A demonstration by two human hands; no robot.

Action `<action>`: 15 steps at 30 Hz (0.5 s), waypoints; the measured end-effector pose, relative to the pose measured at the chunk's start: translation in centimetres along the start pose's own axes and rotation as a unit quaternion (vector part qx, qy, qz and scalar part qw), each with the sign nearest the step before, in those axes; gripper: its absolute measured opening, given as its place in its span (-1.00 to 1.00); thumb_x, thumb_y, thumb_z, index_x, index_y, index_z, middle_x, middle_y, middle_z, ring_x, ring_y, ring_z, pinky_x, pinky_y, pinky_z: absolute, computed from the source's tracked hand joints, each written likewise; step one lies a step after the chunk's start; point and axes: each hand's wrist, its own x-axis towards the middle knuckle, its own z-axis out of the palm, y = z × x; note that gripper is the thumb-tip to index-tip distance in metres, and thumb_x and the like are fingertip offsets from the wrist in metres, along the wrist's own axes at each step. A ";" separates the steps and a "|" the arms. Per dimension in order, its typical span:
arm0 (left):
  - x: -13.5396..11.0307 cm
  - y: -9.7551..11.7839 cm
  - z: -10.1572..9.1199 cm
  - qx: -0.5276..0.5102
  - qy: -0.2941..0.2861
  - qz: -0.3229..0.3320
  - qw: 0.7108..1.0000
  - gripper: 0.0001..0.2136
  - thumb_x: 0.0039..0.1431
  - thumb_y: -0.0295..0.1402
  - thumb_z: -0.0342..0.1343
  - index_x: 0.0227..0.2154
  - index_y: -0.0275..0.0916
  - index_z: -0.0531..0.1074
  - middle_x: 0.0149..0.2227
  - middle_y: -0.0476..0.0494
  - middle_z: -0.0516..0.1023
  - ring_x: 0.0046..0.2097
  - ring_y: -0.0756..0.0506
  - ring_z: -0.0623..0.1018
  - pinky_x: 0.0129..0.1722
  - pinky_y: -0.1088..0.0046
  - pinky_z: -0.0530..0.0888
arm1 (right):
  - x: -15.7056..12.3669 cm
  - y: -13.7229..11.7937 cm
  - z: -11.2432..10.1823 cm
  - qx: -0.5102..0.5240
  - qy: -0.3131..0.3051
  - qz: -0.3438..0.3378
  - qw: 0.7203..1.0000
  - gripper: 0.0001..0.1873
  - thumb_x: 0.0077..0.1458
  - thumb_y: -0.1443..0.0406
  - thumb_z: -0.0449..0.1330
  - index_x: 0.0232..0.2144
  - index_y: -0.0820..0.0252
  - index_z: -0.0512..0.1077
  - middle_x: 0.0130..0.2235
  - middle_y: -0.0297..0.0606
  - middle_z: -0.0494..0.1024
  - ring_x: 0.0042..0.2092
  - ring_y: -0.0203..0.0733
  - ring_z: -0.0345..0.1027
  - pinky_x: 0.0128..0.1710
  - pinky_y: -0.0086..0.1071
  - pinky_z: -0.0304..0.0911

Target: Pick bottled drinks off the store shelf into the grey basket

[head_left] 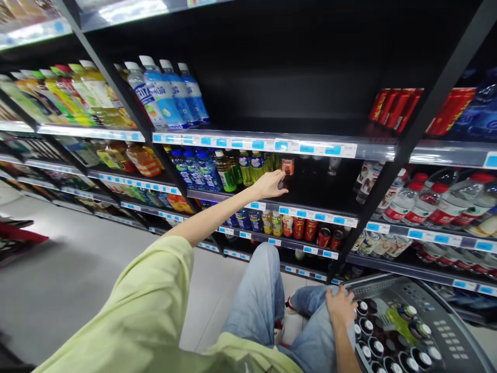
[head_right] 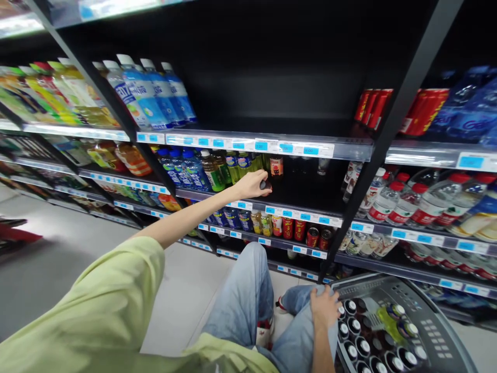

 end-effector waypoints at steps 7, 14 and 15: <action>-6.4 2.1 -1.5 -0.086 0.098 0.038 0.991 -0.70 0.34 -0.06 0.22 -0.23 -0.19 0.36 -0.17 -0.14 0.51 -0.18 -0.14 0.58 -0.19 0.37 0.45 | -0.1 0.1 0.5 -0.017 0.005 -0.007 1.000 -0.36 0.42 0.02 0.01 0.36 0.22 0.38 0.35 0.25 0.34 0.22 0.42 0.37 -0.01 0.07 0.41; -12.4 3.1 -2.0 -0.224 0.018 0.009 0.974 -0.67 0.11 -0.12 0.35 -0.33 -0.16 0.32 -0.33 0.01 0.48 -0.32 -0.07 0.47 -0.29 0.42 0.35 | -0.4 -0.2 -0.3 -0.024 -0.004 0.008 1.000 -0.35 0.41 0.00 0.03 0.35 0.22 0.39 0.32 0.23 0.37 0.22 0.43 0.37 0.03 0.11 0.41; -13.1 3.0 -1.0 -0.231 -0.008 0.013 0.973 -0.66 0.09 -0.12 0.36 -0.35 -0.16 0.32 -0.35 0.01 0.48 -0.33 -0.07 0.47 -0.30 0.42 0.34 | -0.4 -0.2 -0.4 -0.024 -0.003 0.010 1.000 -0.35 0.40 0.00 0.03 0.35 0.22 0.39 0.32 0.23 0.37 0.23 0.43 0.37 0.04 0.12 0.41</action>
